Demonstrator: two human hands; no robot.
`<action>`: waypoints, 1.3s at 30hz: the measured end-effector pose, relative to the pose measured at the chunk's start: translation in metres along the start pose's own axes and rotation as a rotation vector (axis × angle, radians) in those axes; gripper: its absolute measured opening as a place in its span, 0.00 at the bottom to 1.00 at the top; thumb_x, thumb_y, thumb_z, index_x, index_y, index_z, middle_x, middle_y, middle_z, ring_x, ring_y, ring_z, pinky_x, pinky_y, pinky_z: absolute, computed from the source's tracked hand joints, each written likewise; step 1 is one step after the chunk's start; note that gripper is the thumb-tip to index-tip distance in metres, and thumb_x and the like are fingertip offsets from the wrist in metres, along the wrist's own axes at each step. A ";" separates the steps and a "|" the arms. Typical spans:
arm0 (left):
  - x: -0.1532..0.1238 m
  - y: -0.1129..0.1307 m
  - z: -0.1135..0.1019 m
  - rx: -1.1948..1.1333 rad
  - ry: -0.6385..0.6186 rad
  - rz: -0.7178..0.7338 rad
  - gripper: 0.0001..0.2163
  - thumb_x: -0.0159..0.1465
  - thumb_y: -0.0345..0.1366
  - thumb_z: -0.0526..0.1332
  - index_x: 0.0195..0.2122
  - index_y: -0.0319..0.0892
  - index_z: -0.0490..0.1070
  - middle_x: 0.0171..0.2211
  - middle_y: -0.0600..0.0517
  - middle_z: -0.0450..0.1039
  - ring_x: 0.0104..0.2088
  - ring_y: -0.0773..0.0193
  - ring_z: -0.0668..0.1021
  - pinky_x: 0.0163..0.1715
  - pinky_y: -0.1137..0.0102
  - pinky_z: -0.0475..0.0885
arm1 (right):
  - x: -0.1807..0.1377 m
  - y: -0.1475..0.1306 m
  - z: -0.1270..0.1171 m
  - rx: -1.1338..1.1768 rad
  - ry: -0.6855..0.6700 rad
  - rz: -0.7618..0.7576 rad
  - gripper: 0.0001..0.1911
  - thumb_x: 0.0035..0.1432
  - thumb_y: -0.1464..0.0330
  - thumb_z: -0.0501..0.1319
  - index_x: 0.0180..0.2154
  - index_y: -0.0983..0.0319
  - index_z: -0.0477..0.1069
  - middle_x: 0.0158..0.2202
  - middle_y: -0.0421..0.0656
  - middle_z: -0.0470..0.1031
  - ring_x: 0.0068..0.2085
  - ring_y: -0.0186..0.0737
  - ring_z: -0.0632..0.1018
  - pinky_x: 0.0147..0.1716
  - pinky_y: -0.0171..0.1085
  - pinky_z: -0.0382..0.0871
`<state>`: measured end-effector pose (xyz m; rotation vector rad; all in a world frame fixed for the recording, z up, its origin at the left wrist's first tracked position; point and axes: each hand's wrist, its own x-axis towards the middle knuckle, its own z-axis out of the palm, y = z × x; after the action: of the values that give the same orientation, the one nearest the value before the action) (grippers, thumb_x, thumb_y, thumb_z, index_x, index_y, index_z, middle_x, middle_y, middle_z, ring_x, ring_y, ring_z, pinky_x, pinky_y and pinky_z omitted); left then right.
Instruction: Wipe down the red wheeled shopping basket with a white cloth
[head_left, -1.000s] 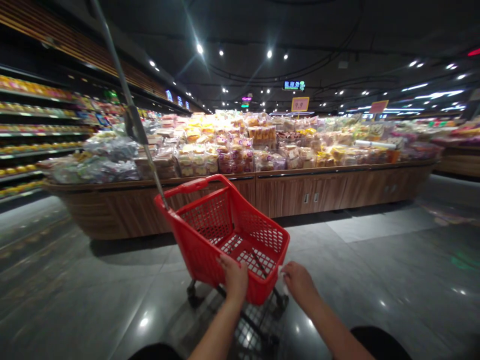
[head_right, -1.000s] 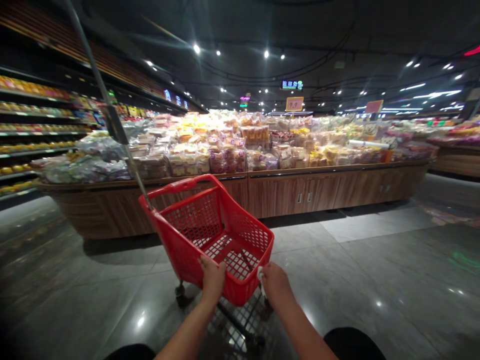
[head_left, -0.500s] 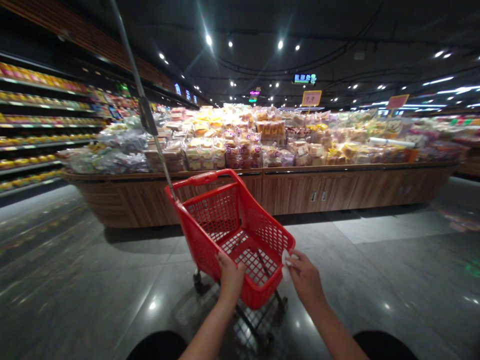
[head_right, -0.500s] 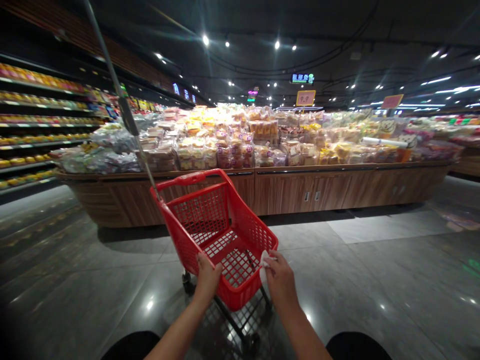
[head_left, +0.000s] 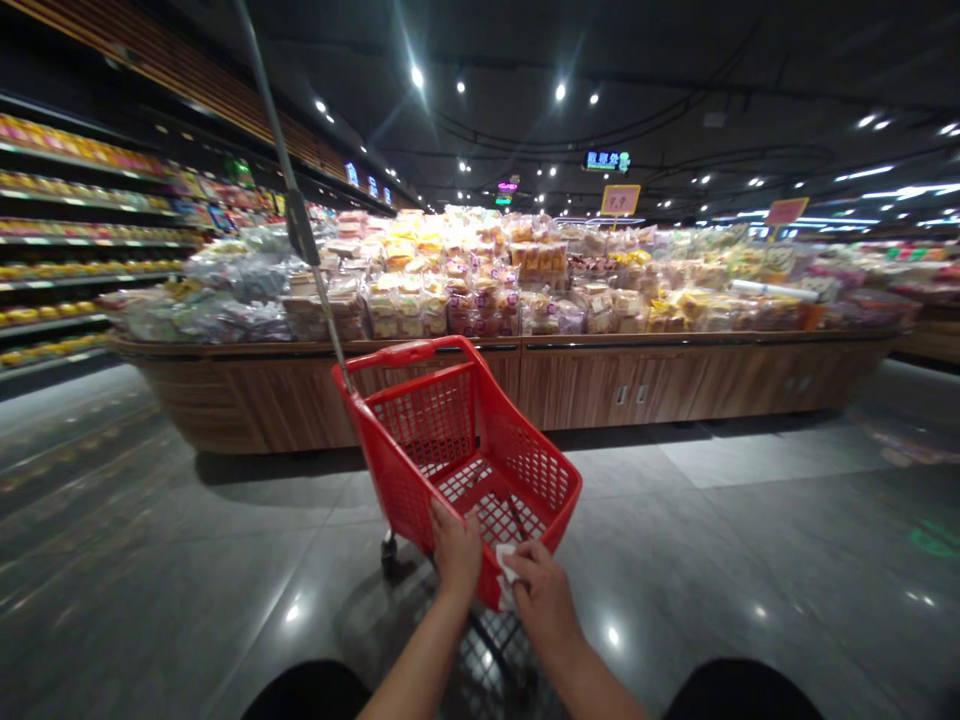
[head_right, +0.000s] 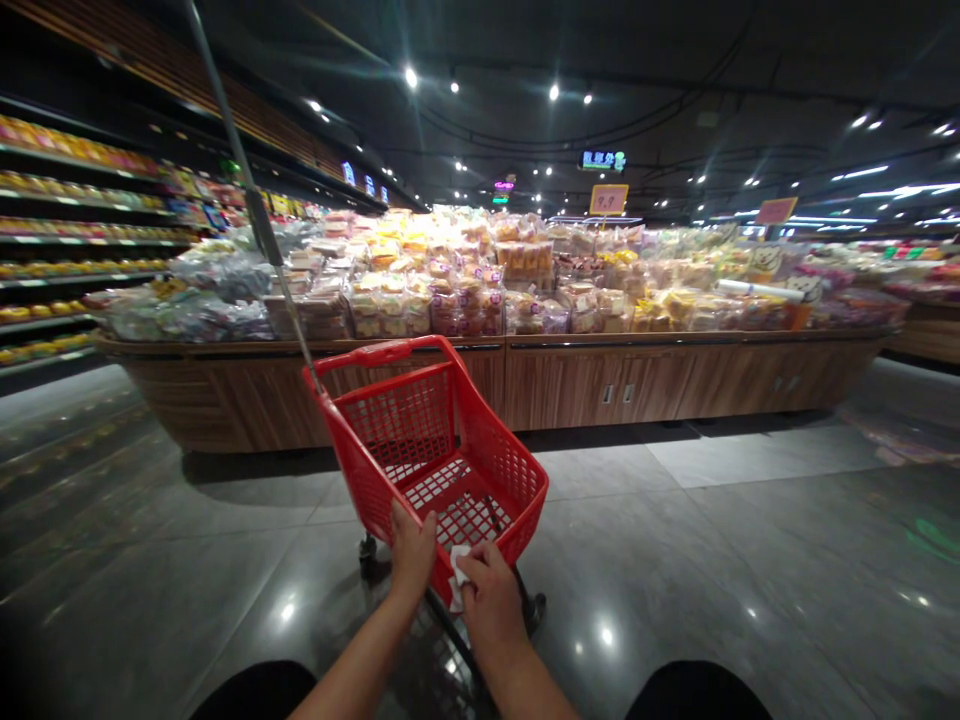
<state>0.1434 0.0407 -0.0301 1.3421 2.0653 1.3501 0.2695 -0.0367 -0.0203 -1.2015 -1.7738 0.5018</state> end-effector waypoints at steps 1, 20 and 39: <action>0.002 0.000 0.000 0.005 -0.001 -0.003 0.31 0.59 0.35 0.51 0.61 0.28 0.41 0.61 0.30 0.48 0.63 0.50 0.53 0.59 0.58 0.55 | 0.001 0.001 -0.002 0.003 -0.014 -0.015 0.26 0.44 0.84 0.51 0.39 0.58 0.76 0.36 0.43 0.72 0.40 0.37 0.74 0.42 0.34 0.68; -0.019 0.000 0.001 0.053 0.018 0.021 0.31 0.58 0.31 0.49 0.60 0.20 0.41 0.60 0.25 0.49 0.62 0.48 0.54 0.58 0.59 0.56 | -0.001 0.011 -0.024 -0.063 0.056 0.071 0.19 0.47 0.80 0.51 0.37 0.61 0.74 0.34 0.44 0.73 0.38 0.40 0.74 0.41 0.35 0.67; -0.027 -0.010 -0.008 0.043 -0.044 0.036 0.32 0.57 0.32 0.49 0.60 0.21 0.39 0.61 0.28 0.48 0.62 0.51 0.53 0.60 0.62 0.52 | 0.013 0.043 -0.069 -0.146 0.217 0.107 0.13 0.49 0.78 0.51 0.30 0.61 0.72 0.35 0.45 0.69 0.38 0.41 0.73 0.40 0.37 0.67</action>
<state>0.1464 0.0125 -0.0408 1.4200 2.0621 1.2853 0.3489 -0.0162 -0.0105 -1.4034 -1.5881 0.2939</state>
